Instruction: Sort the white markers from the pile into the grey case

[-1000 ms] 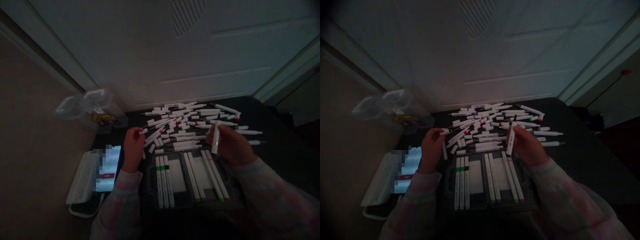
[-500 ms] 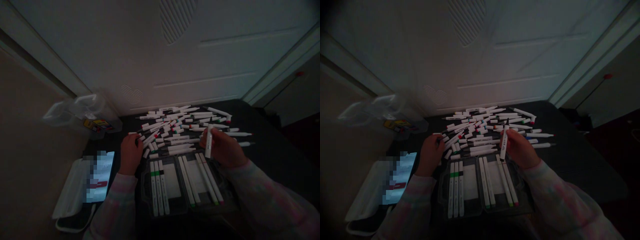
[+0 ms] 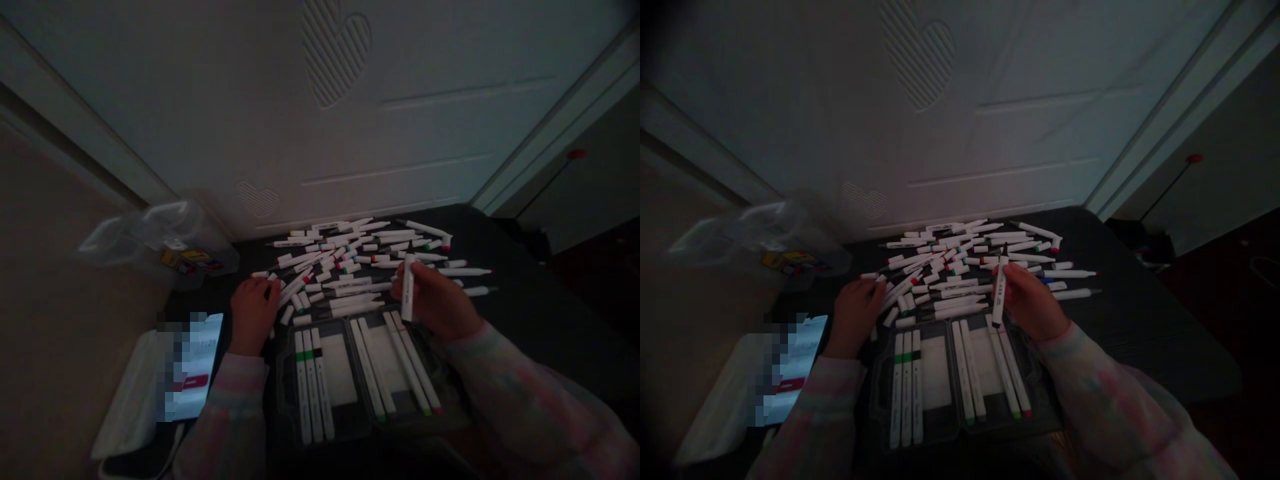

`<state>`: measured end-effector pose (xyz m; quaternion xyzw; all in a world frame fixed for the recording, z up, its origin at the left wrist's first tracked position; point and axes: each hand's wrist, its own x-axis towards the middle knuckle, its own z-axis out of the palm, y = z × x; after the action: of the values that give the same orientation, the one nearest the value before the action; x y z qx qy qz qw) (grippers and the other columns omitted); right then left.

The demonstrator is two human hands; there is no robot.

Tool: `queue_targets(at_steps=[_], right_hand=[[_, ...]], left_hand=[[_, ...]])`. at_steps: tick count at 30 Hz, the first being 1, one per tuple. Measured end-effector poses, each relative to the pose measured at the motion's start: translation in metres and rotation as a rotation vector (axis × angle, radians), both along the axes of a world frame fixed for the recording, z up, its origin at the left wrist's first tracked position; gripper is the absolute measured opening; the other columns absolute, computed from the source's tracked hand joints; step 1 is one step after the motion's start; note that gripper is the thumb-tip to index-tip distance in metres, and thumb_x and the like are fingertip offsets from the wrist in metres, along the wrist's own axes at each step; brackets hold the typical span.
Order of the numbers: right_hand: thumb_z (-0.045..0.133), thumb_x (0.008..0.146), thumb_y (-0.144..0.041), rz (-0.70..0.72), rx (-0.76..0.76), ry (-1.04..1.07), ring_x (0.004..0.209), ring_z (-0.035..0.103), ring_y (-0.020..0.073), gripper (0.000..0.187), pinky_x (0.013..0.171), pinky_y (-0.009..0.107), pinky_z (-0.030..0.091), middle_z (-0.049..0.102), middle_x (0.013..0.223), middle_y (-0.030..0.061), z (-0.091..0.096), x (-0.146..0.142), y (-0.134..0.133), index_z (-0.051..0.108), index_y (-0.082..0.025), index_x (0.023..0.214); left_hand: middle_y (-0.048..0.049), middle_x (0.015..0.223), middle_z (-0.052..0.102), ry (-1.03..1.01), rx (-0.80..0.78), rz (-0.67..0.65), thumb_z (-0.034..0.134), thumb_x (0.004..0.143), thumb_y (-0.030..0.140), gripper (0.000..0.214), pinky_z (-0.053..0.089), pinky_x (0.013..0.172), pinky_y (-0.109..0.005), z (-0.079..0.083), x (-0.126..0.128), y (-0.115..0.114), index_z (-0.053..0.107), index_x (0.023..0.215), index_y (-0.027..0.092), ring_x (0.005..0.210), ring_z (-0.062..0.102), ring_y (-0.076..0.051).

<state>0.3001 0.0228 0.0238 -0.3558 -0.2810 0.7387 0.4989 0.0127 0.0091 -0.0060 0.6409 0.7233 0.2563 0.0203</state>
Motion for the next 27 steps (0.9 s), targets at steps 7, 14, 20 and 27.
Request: queue_targets(at_steps=[7, 14, 20, 27], right_hand=[[0.065, 0.066, -0.033, -0.023, -0.019, -0.015, 0.048, 0.029, 0.0059, 0.018, 0.047, 0.021, 0.032, 0.033, 0.052, -0.0034, 0.0, 0.0, 0.001, 0.059, -0.016, 0.066], [0.063, 0.067, -0.031, -0.029, -0.038, -0.012, 0.048, 0.03, 0.0059, 0.017, 0.046, 0.02, 0.033, 0.033, 0.053, -0.0031, -0.001, -0.001, 0.002, 0.056, -0.017, 0.062], [0.067, 0.062, -0.035, -0.027, -0.062, -0.083, 0.05, 0.033, 0.007, 0.021, 0.045, 0.021, 0.036, 0.034, 0.054, -0.0022, 0.0, 0.0, 0.0, 0.055, -0.018, 0.059], [0.069, 0.058, -0.039, -0.005, -0.045, -0.131, 0.05, 0.035, 0.0077, 0.026, 0.048, 0.022, 0.04, 0.034, 0.053, -0.0015, 0.001, 0.0, 0.0, 0.055, -0.018, 0.056]], left_hand=[[-0.0061, 0.085, 0.06, -0.356, 0.132, 0.115, 0.05, 0.07, 0.031, 0.015, 0.038, 0.085, -0.036, 0.007, -0.001, -0.002, 0.058, 0.074, 0.018, 0.087, 0.053, -0.021], [0.0017, 0.064, 0.05, -0.937, 0.12, 0.058, 0.052, 0.06, 0.032, 0.017, 0.043, 0.064, -0.031, 0.023, 0.007, -0.006, 0.041, 0.066, 0.021, 0.059, 0.05, -0.013], [0.0051, 0.052, 0.032, -1.776, 0.045, -0.256, 0.044, 0.055, 0.02, 0.018, 0.039, 0.057, -0.026, 0.035, 0.006, -0.015, 0.027, 0.059, 0.02, 0.048, 0.036, -0.008], [0.0056, 0.051, 0.027, -1.793, 0.05, -0.309, 0.044, 0.057, 0.022, 0.019, 0.036, 0.054, -0.025, 0.038, 0.006, -0.018, 0.026, 0.059, 0.02, 0.048, 0.033, -0.009]])
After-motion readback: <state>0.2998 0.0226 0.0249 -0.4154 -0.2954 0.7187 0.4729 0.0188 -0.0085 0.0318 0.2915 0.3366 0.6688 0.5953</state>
